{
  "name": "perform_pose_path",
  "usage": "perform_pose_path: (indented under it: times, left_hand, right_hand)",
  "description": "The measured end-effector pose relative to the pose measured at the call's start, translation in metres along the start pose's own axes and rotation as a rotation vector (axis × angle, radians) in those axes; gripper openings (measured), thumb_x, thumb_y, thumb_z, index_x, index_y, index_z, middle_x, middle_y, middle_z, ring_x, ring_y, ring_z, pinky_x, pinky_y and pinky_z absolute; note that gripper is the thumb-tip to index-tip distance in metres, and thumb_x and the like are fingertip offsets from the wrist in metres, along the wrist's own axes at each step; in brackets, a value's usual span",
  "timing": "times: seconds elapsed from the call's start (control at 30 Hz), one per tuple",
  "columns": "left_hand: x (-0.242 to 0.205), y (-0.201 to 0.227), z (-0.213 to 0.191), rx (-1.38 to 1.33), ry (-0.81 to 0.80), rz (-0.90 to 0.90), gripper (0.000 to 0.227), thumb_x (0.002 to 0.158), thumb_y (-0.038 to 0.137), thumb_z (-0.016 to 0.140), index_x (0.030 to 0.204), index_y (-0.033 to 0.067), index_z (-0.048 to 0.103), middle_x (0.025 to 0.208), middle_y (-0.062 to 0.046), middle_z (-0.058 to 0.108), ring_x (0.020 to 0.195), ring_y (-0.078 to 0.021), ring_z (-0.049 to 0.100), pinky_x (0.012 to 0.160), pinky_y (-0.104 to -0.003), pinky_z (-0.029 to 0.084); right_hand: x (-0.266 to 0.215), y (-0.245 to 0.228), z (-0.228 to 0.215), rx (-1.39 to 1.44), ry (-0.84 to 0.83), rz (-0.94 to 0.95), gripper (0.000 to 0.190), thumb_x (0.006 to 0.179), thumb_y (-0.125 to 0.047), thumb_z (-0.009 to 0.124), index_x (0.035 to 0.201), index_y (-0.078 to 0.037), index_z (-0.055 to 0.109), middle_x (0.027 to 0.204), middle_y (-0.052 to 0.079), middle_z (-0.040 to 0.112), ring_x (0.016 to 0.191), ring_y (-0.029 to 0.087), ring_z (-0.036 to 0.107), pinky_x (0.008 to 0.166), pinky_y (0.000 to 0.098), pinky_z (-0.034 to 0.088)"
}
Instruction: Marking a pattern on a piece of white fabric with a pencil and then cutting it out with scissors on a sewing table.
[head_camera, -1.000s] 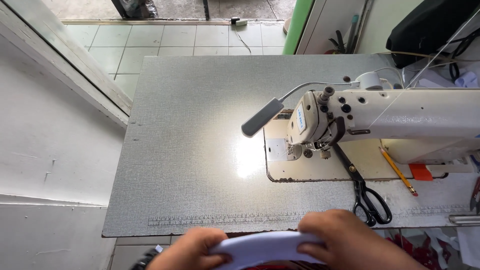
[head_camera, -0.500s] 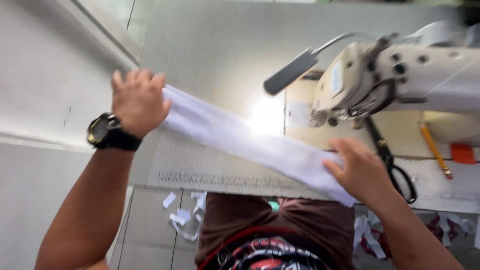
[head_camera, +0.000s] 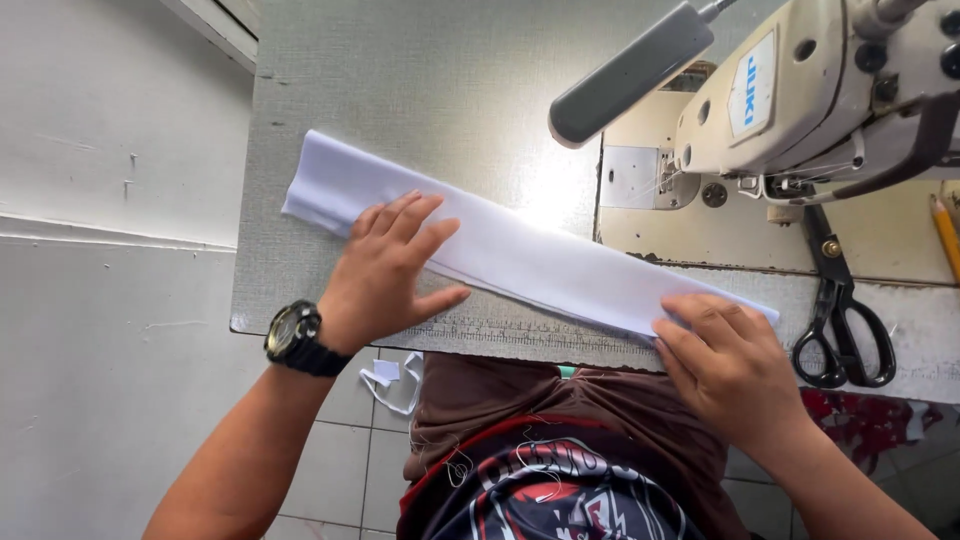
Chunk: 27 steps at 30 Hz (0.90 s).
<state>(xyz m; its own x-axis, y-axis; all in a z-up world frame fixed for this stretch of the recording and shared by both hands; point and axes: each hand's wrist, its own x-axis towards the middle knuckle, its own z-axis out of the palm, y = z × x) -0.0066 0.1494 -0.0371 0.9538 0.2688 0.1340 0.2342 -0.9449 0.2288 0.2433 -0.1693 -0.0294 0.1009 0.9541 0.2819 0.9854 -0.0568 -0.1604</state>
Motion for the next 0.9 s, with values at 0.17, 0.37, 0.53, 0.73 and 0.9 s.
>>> perform_pose_path:
  times: [0.17,0.37,0.53,0.73,0.9]
  left_hand:
    - [-0.011,0.008,-0.010,0.033,0.007,0.018,0.076,0.079,0.065,0.079,0.130,0.0137,0.059,0.145,-0.016,0.056,0.133,-0.0380,0.053,0.107,-0.053,0.040]
    - [-0.002,-0.024,-0.011,0.097,0.042,0.003,0.027,0.087,0.024,0.073,0.112,0.0123,0.074,0.118,-0.009,0.075,0.105,-0.0294,0.069,0.096,-0.048,0.045]
    - [0.013,-0.071,-0.051,-0.114,-0.140,-0.328,0.014,0.100,0.027,0.066,0.092,0.0175,0.072,0.076,-0.004,0.070,0.067,-0.0264,0.062,0.062,-0.043,0.045]
    - [0.079,-0.128,-0.073,-0.220,-0.054,-0.282,0.011,0.100,0.020,0.077,0.096,0.0098,0.074,0.085,-0.004,0.070,0.076,-0.0196,0.059,0.067,-0.038,0.043]
    - [0.096,-0.063,-0.009,0.335,0.474,-0.233,0.053,0.085,0.033,0.085,0.127,0.0084,0.067,0.125,-0.015,0.066,0.113,-0.0371,0.058,0.090,-0.051,0.045]
  right_hand:
    - [-0.002,0.003,-0.017,0.276,-0.059,0.097,0.019,0.098,-0.016,0.061,0.109,-0.008,0.074,0.114,0.006,0.077,0.106,0.025,0.073,0.096,0.0419,0.056]
    - [0.000,0.034,-0.022,-0.020,-0.235,0.483,0.031,0.108,-0.039,0.046,0.121,-0.020,0.067,0.072,0.005,0.066,0.062,0.028,0.062,0.054,0.0429,0.047]
    - [0.058,0.037,-0.053,0.278,-0.481,0.953,0.037,0.108,-0.036,0.044,0.121,-0.017,0.073,0.108,0.003,0.076,0.099,0.028,0.066,0.082,0.0450,0.047]
    - [0.073,0.052,-0.031,0.412,-0.487,0.996,0.029,0.107,-0.031,0.052,0.106,-0.014,0.076,0.099,0.004,0.072,0.093,0.022,0.061,0.081,0.0390,0.045]
    - [0.078,0.049,-0.035,0.370,-0.481,0.996,0.038,0.097,-0.036,0.059,0.130,-0.019,0.071,0.103,0.005,0.074,0.092,0.023,0.064,0.078,0.0382,0.047]
